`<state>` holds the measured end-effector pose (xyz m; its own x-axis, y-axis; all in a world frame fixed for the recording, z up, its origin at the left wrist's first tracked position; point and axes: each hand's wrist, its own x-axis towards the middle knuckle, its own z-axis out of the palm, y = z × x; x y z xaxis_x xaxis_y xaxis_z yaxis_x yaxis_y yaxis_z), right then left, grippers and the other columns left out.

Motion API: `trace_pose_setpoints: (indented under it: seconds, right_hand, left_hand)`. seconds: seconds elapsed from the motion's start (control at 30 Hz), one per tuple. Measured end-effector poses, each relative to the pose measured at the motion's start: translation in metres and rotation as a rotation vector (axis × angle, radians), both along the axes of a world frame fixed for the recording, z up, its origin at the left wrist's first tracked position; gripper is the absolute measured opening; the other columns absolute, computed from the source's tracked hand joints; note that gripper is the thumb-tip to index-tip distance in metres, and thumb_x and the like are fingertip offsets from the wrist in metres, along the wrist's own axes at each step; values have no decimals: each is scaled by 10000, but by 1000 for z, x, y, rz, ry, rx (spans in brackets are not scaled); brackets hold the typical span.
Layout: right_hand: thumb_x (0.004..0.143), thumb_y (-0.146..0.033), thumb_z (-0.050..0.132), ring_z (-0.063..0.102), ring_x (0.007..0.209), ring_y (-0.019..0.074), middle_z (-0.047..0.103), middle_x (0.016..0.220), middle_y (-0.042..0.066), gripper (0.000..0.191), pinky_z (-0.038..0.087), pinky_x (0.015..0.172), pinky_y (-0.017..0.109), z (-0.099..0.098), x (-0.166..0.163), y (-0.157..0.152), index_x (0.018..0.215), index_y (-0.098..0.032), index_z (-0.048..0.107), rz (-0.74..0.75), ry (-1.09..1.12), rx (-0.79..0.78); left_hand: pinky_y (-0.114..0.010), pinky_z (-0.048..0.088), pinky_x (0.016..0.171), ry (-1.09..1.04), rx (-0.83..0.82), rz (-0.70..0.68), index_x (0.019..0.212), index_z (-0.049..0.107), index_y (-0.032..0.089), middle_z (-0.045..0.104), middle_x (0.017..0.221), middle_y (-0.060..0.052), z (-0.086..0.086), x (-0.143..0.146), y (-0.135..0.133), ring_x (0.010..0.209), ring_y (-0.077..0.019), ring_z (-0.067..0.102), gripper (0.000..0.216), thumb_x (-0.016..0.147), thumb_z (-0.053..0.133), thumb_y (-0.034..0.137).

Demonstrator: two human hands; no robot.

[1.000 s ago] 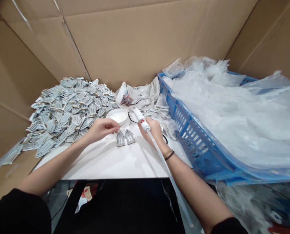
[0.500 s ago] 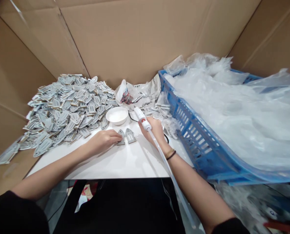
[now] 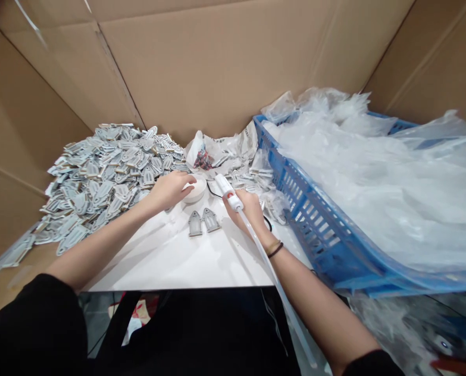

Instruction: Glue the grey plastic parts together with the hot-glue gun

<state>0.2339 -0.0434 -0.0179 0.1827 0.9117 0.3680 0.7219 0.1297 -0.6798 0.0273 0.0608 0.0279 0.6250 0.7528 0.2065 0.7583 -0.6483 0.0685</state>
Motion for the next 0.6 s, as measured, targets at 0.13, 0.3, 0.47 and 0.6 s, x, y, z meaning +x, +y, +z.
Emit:
trace_pose_setpoints:
  seconds: [0.13, 0.3, 0.47, 0.6]
  right_hand:
    - [878, -353, 530, 583, 533, 148, 625, 560, 41, 303, 353, 553, 236, 1, 1, 0, 623, -189, 522, 10, -17, 4]
    - [888, -355, 516, 581, 521, 146, 622, 549, 41, 319, 350, 555, 232, 4, 1, -2, 614, -193, 502, 31, -51, 13]
    - [877, -363, 517, 576, 498, 145, 616, 539, 26, 322, 341, 530, 225, 4, 0, -2, 601, -201, 486, 10, -56, 26]
    - [876, -363, 519, 593, 514, 149, 626, 552, 26, 300, 339, 521, 218, 4, 0, -1, 624, -199, 510, 13, -56, 4]
  left_hand:
    - [-295, 466, 774, 49, -166, 88, 979, 696, 144, 711, 973, -101, -5, 16, 23, 909, -249, 645, 239, 785, 618, 259]
    - [-259, 444, 698, -111, -207, 61, 777, 691, 157, 709, 800, -46, -13, 16, 30, 762, -195, 643, 105, 724, 613, 204]
    - [-251, 443, 676, -206, -218, 31, 799, 669, 159, 709, 800, -36, -22, 11, 32, 737, -180, 639, 113, 727, 615, 225]
    - [-253, 439, 668, -235, -231, 3, 904, 671, 171, 710, 793, -20, -27, 13, 32, 711, -171, 631, 192, 729, 629, 238]
